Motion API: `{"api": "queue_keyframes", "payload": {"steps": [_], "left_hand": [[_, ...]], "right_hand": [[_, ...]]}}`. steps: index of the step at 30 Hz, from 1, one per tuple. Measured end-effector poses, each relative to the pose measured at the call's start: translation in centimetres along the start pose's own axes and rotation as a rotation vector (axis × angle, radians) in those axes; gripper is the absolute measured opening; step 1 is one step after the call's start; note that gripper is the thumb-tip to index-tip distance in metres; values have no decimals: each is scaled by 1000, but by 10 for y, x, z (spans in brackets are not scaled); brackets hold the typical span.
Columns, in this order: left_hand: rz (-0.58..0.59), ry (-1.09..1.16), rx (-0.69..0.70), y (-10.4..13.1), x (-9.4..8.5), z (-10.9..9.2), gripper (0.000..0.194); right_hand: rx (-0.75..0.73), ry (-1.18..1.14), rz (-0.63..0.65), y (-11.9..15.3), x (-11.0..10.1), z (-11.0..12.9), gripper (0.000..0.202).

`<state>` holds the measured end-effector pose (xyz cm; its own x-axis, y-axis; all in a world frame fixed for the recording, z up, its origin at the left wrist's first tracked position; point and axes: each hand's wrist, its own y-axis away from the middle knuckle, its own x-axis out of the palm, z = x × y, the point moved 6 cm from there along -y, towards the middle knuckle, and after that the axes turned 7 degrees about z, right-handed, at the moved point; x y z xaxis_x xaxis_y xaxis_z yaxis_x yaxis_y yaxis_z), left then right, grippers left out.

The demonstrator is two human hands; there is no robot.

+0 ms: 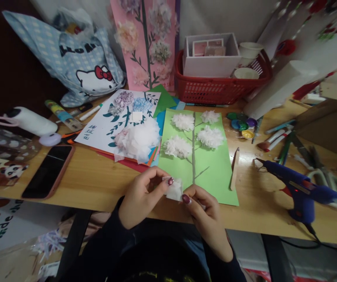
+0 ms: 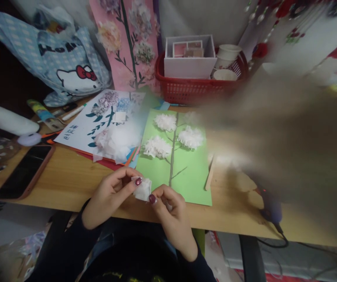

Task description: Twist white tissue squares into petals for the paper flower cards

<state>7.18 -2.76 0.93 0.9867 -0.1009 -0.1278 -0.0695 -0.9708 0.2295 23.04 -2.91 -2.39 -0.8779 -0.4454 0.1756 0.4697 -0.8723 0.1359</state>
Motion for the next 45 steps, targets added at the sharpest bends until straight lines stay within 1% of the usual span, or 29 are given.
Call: {"api": "queue_keyframes", "payload": {"steps": [5, 9, 16, 23, 31, 36, 39, 41, 43, 44, 45], "left_hand": [[11, -2, 25, 2, 3, -8, 18], [41, 20, 43, 3, 6, -10, 18], [1, 6, 44, 2, 2, -5, 22], [-43, -15, 72, 2, -3, -6, 19], [-85, -70, 102, 1, -9, -7, 20], [-154, -64, 124, -1, -20, -6, 20], [-235, -94, 182, 0, -29, -9, 19], [-316, -191, 269, 4, -30, -15, 16], [-369, -342, 389, 9, -24, -23, 13], [-369, -410, 446, 11, -17, -26, 12], [-344, -457, 490, 13, -9, -28, 12]], "right_hand": [[-54, -7, -5, -2, 4, 6, 31], [-48, 41, 0, -3, 6, 8, 28], [-48, 53, -2, -5, 5, 8, 27], [-57, 54, 7, -4, 6, 11, 27], [-50, 69, 14, -5, 6, 9, 26], [-59, 85, 8, -5, 6, 11, 25], [-65, 80, -6, -4, 4, 11, 25], [-65, 70, -17, -3, 4, 10, 23], [-68, 57, -27, -3, 3, 9, 23], [-73, 51, -30, -3, 3, 9, 22], [-79, 45, -33, -4, 3, 9, 22]]}}
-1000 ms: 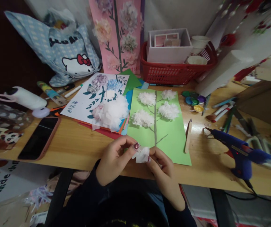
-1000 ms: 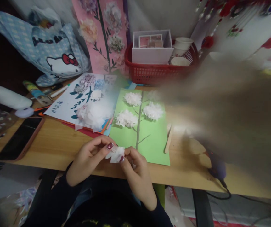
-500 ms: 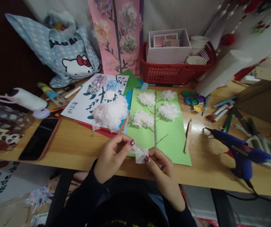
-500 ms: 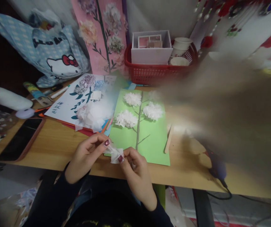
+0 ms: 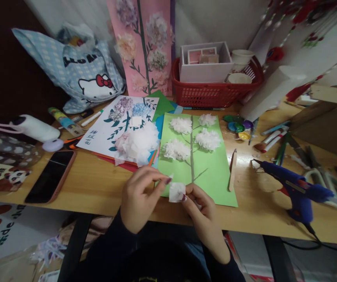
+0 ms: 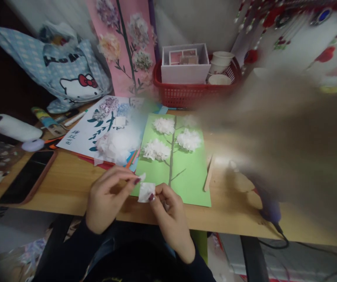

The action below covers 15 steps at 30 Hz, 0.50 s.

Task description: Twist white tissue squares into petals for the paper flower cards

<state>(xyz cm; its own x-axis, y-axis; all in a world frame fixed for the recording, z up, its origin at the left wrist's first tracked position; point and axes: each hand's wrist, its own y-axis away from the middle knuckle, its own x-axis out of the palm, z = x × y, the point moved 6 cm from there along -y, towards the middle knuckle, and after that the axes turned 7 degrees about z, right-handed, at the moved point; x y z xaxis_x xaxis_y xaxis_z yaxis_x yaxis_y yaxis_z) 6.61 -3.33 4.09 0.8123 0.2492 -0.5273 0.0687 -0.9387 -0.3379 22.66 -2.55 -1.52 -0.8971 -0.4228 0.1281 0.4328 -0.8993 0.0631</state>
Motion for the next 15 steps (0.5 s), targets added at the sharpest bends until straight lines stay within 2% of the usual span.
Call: {"api": "queue_keyframes", "payload": {"steps": [3, 5, 7, 10, 12, 15], "left_hand": [[98, 25, 65, 5, 16, -11, 11], [115, 52, 76, 6, 20, -14, 12], [68, 42, 83, 7, 17, -15, 14], [-62, -5, 90, 9, 8, -15, 15], [-122, -72, 138, 12, 6, -19, 16], [-122, -144, 218, 17, 11, -26, 14]], "right_hand": [[-15, -16, -15, -1, -1, 0, 21], [-13, -19, -32, -1, -2, 0, 20], [-16, -24, -43, -2, -2, 0, 19], [-25, -47, -50, -2, -2, 0, 19], [-33, -54, -55, -2, -2, 0, 18], [-43, -42, -57, -1, -2, 1, 16]]}}
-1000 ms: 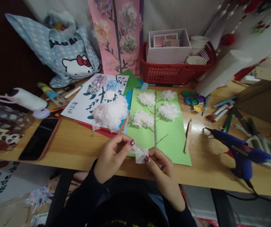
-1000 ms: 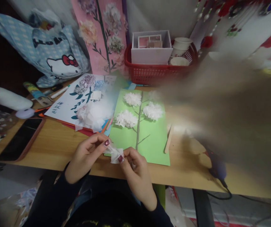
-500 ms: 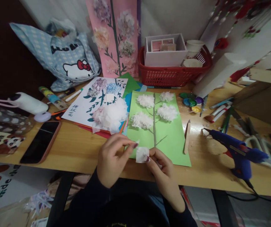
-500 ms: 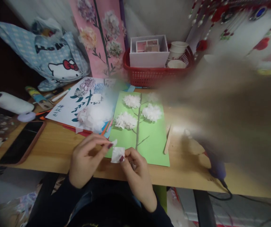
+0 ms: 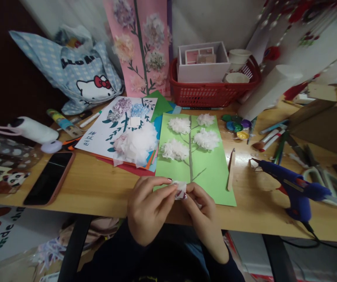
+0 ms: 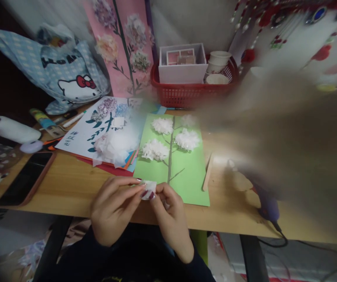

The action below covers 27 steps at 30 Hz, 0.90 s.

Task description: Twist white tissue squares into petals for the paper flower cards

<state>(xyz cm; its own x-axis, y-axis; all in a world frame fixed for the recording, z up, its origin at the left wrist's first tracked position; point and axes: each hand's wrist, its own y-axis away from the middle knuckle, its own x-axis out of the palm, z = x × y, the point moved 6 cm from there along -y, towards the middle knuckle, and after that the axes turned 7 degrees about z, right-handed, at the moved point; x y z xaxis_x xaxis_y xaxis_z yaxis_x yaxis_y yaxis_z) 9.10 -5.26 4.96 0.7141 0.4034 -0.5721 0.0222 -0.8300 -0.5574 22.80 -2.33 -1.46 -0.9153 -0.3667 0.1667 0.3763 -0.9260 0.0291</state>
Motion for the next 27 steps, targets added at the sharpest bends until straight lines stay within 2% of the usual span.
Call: {"api": "queue_keyframes", "payload": {"steps": [3, 7, 10, 18, 27], "left_hand": [[97, 108, -24, 1, 9, 0, 11], [171, 219, -57, -2, 12, 2, 20], [182, 259, -133, -4, 12, 8, 9], [155, 318, -504, 6, 12, 42, 21], [119, 405, -557, -4, 5, 49, 20]], "right_hand": [[8, -7, -11, 1, -1, -1, 18], [31, -16, -30, 1, -2, -2, 19], [35, 3, -26, 2, -1, 0, 20], [90, 42, 4, 0, 2, 0, 26], [99, 56, 5, 4, 2, -5, 28]]}}
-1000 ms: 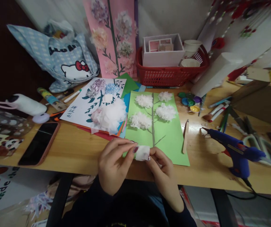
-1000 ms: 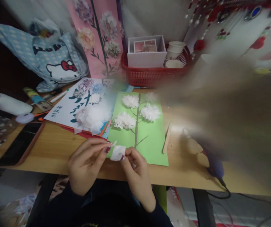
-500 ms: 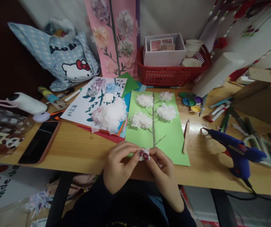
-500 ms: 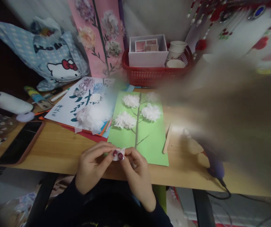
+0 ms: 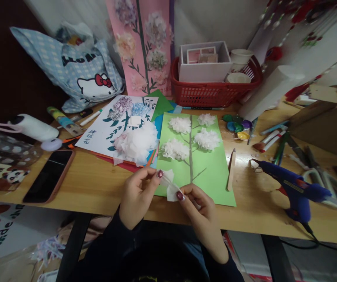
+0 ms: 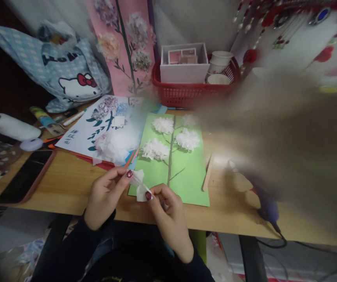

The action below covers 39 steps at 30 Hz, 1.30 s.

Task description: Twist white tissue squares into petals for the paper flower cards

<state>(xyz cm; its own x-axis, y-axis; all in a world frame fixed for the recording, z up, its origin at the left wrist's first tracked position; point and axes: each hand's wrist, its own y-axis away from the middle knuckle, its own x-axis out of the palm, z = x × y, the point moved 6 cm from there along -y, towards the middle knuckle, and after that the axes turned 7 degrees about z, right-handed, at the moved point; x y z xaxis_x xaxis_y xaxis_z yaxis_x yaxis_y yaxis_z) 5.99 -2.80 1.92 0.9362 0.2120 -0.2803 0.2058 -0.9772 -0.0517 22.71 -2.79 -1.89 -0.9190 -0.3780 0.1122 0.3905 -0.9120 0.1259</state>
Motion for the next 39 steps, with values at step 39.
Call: {"api": "queue_keyframes", "payload": {"steps": [39], "left_hand": [[180, 117, 76, 7, 23, -8, 5]], "right_hand": [[15, -189, 1, 1, -5, -13, 33]]}}
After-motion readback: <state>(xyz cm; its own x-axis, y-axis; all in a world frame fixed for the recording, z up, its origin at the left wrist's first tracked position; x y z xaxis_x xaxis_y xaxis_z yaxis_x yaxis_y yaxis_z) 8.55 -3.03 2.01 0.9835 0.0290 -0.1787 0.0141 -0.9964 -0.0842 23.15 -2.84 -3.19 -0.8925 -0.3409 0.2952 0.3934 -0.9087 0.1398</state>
